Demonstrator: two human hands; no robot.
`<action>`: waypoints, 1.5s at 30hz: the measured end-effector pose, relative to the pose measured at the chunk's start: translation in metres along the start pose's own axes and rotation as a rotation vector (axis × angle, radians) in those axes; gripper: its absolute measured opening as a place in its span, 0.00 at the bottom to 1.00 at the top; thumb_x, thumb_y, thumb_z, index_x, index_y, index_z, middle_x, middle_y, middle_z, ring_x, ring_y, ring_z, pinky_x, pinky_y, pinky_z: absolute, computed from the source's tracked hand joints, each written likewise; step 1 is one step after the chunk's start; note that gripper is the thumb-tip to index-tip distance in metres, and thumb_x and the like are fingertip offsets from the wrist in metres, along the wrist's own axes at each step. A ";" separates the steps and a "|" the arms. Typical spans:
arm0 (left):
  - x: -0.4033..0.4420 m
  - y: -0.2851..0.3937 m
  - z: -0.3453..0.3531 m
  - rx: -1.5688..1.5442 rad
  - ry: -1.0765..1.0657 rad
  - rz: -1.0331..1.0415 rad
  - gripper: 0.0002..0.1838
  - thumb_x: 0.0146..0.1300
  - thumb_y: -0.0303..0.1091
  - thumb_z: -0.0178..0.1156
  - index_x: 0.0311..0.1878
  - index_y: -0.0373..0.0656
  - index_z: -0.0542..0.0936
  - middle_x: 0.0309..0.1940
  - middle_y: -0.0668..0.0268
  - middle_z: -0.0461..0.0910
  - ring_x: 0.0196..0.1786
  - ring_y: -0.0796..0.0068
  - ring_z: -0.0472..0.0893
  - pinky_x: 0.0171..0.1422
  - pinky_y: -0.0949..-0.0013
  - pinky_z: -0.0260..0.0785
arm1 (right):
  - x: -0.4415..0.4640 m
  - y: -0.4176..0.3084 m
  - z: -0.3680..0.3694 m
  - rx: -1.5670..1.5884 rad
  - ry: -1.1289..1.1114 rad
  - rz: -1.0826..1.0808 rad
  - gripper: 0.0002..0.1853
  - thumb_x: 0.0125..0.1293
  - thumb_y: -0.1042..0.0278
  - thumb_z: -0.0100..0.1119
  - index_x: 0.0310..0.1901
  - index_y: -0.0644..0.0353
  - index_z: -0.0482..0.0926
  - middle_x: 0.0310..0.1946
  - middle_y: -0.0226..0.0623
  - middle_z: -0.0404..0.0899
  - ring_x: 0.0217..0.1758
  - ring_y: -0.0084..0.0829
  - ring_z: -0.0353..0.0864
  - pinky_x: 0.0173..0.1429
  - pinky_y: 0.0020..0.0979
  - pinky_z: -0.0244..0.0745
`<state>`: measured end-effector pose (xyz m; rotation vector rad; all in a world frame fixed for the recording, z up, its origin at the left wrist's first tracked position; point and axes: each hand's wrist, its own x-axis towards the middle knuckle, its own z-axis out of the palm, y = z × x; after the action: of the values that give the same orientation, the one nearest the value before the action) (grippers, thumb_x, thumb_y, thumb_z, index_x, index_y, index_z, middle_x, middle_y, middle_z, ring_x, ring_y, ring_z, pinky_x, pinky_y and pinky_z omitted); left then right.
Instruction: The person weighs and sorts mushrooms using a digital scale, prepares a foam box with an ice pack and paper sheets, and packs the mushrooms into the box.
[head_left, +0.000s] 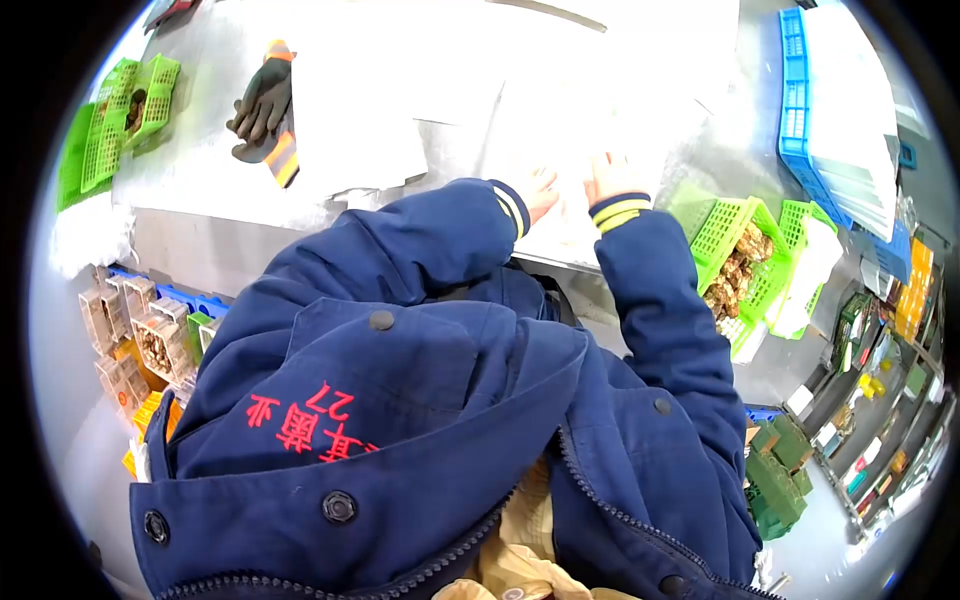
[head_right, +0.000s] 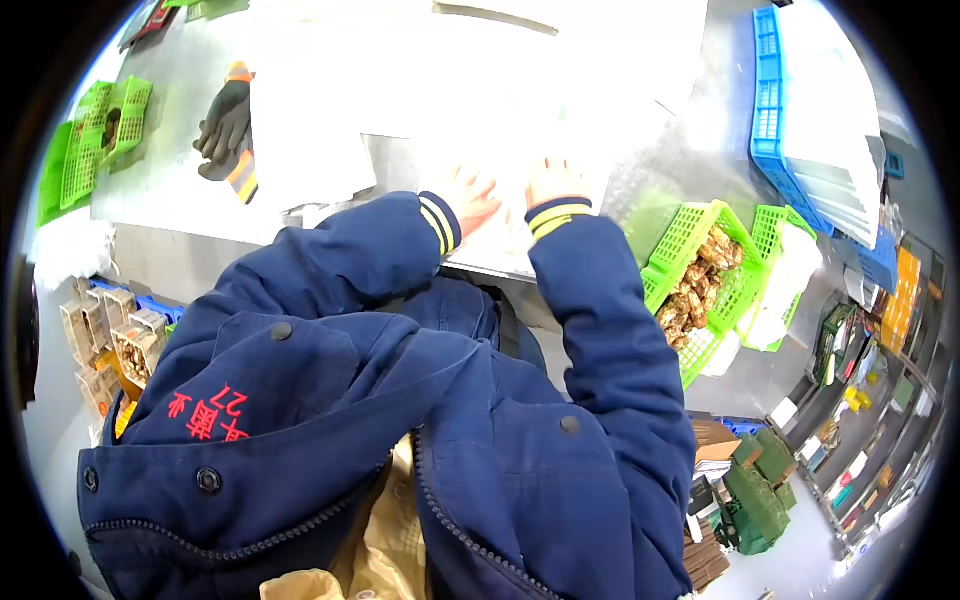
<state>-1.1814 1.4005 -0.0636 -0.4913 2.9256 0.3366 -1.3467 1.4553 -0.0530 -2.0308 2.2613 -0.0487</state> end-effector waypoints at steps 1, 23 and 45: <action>0.000 0.000 0.004 0.000 0.091 0.012 0.13 0.53 0.36 0.52 0.42 0.46 0.77 0.50 0.60 0.69 0.56 0.59 0.67 0.58 0.52 0.60 | -0.007 -0.013 -0.021 0.108 0.026 -0.059 0.16 0.42 0.64 0.63 0.35 0.55 0.74 0.35 0.40 0.72 0.41 0.41 0.72 0.43 0.40 0.71; -0.008 0.008 -0.010 0.067 -0.229 0.083 0.12 0.53 0.36 0.52 0.38 0.47 0.80 0.36 0.63 0.79 0.44 0.64 0.76 0.60 0.45 0.52 | -0.022 -0.013 0.016 -0.164 -0.694 -0.169 0.12 0.52 0.68 0.54 0.39 0.60 0.76 0.39 0.48 0.76 0.44 0.45 0.76 0.49 0.40 0.71; -0.139 -0.110 -0.002 -0.615 0.648 -0.608 0.08 0.53 0.29 0.59 0.37 0.41 0.75 0.30 0.61 0.75 0.29 0.66 0.77 0.35 0.69 0.70 | -0.013 -0.004 0.046 -0.054 -0.746 0.019 0.11 0.48 0.70 0.51 0.35 0.61 0.76 0.38 0.52 0.75 0.45 0.48 0.74 0.51 0.37 0.69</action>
<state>-1.0144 1.3408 -0.0567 -1.8114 2.9437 1.1647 -1.3368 1.4701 -0.0977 -1.6484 1.8036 0.6589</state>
